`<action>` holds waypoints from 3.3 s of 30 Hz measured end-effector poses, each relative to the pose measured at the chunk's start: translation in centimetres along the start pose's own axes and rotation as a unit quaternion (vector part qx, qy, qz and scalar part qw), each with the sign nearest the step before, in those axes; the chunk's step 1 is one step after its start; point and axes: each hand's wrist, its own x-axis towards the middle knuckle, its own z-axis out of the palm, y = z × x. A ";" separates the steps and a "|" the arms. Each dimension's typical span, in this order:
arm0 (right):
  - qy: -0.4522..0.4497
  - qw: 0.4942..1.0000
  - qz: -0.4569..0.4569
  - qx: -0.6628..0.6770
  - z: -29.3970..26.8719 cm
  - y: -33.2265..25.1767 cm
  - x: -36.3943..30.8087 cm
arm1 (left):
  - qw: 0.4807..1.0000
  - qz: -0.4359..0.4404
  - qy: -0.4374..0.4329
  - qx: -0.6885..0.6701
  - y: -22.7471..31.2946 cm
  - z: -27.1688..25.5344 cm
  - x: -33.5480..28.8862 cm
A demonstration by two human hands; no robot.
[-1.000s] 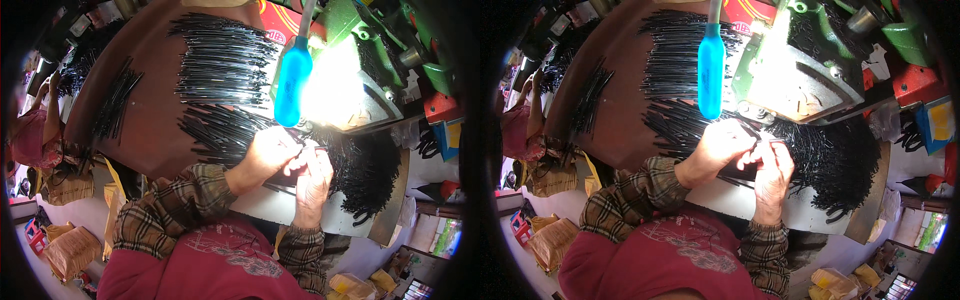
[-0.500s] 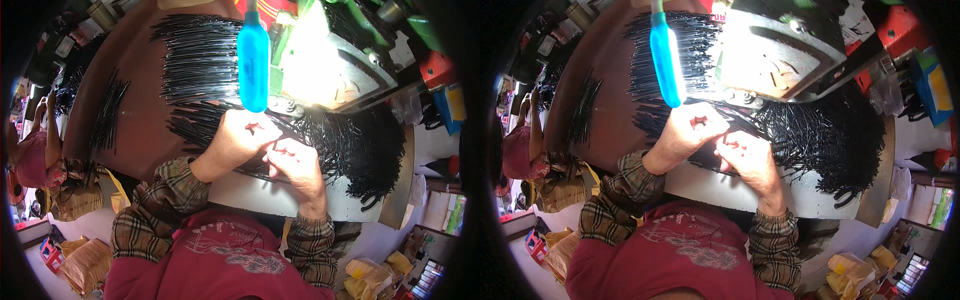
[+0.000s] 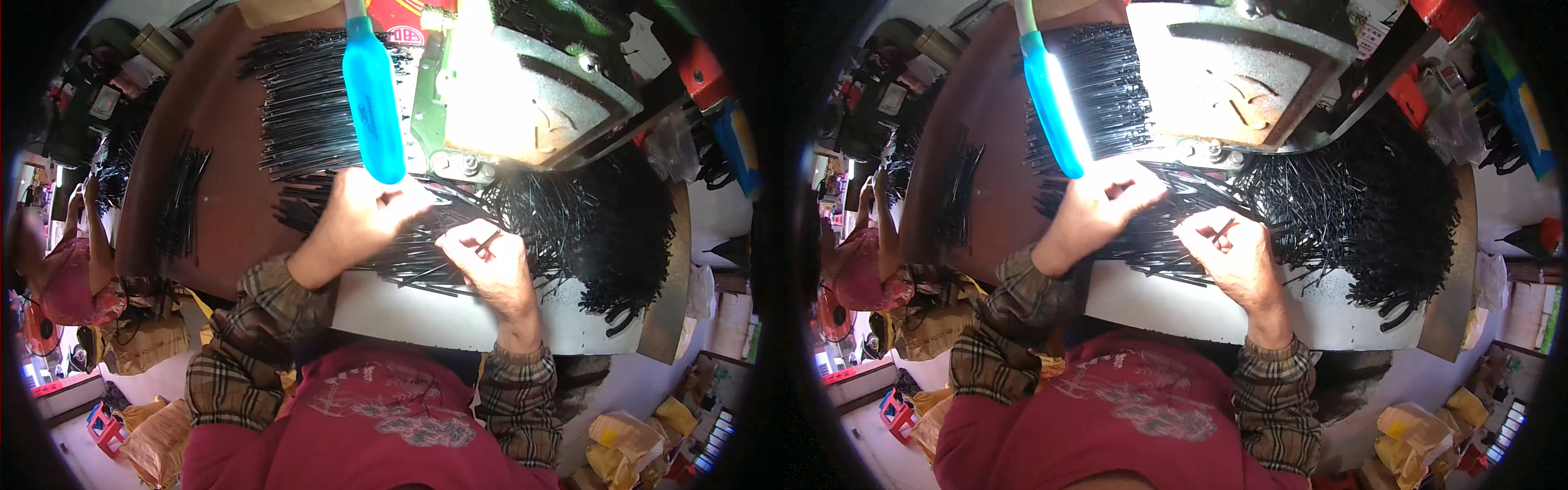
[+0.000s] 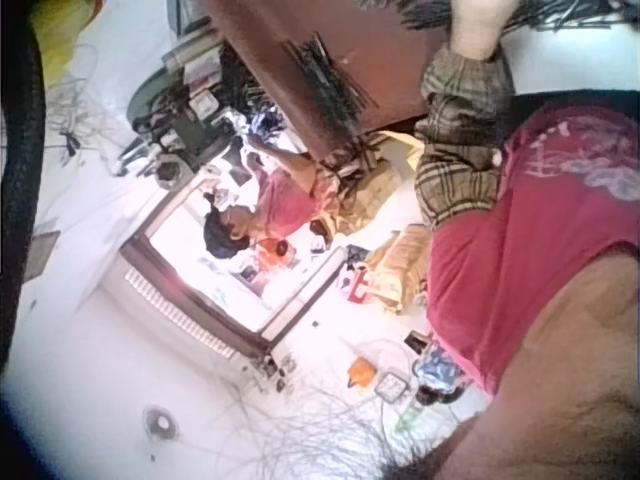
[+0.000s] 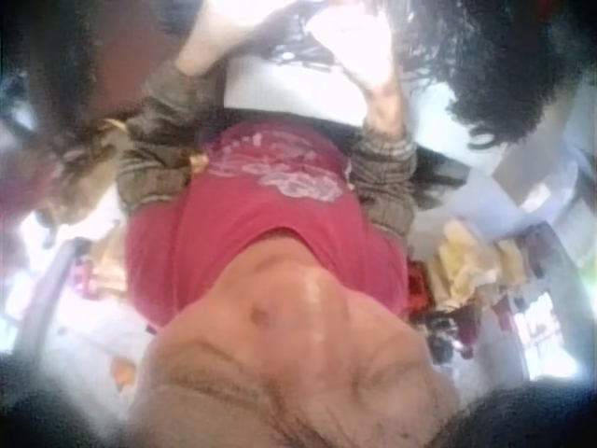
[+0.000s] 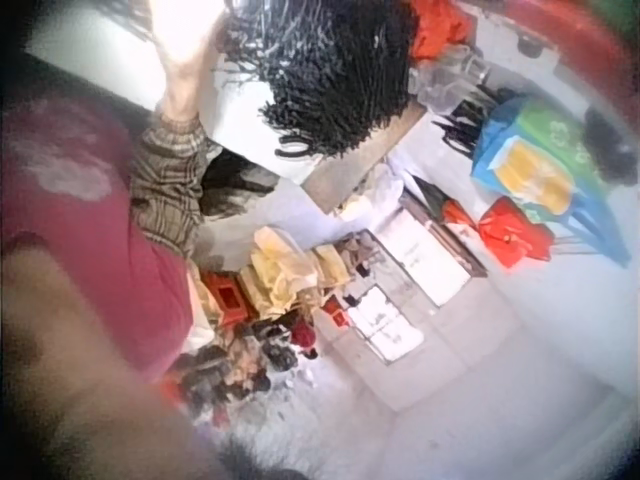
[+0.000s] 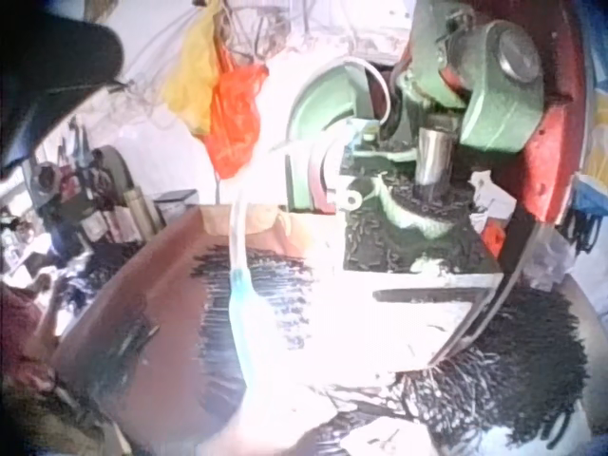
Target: The person picks up plastic strips from a pile on the table, feeds them into a machine to process them, and stacks the finished strips on the work surface by hand.
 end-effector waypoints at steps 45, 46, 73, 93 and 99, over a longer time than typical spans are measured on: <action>0.066 0.986 -0.056 0.142 0.4 0.6 2.3 | 0.962 -0.055 0.023 -0.267 -2.9 3.4 2.3; 0.067 0.986 -0.055 0.141 0.4 0.7 2.3 | 0.961 -0.055 0.023 -0.269 -2.9 3.4 2.2; 0.092 0.987 -0.090 0.097 -0.2 1.1 3.8 | 0.990 0.072 0.111 -0.055 -3.5 5.1 2.4; 0.038 0.982 -0.047 0.178 -1.3 -0.1 3.6 | 0.927 0.275 0.070 0.246 -2.1 4.2 1.6; 0.031 0.981 -0.050 0.183 -1.2 -0.2 3.7 | 0.924 0.289 0.070 0.241 -2.4 4.3 1.5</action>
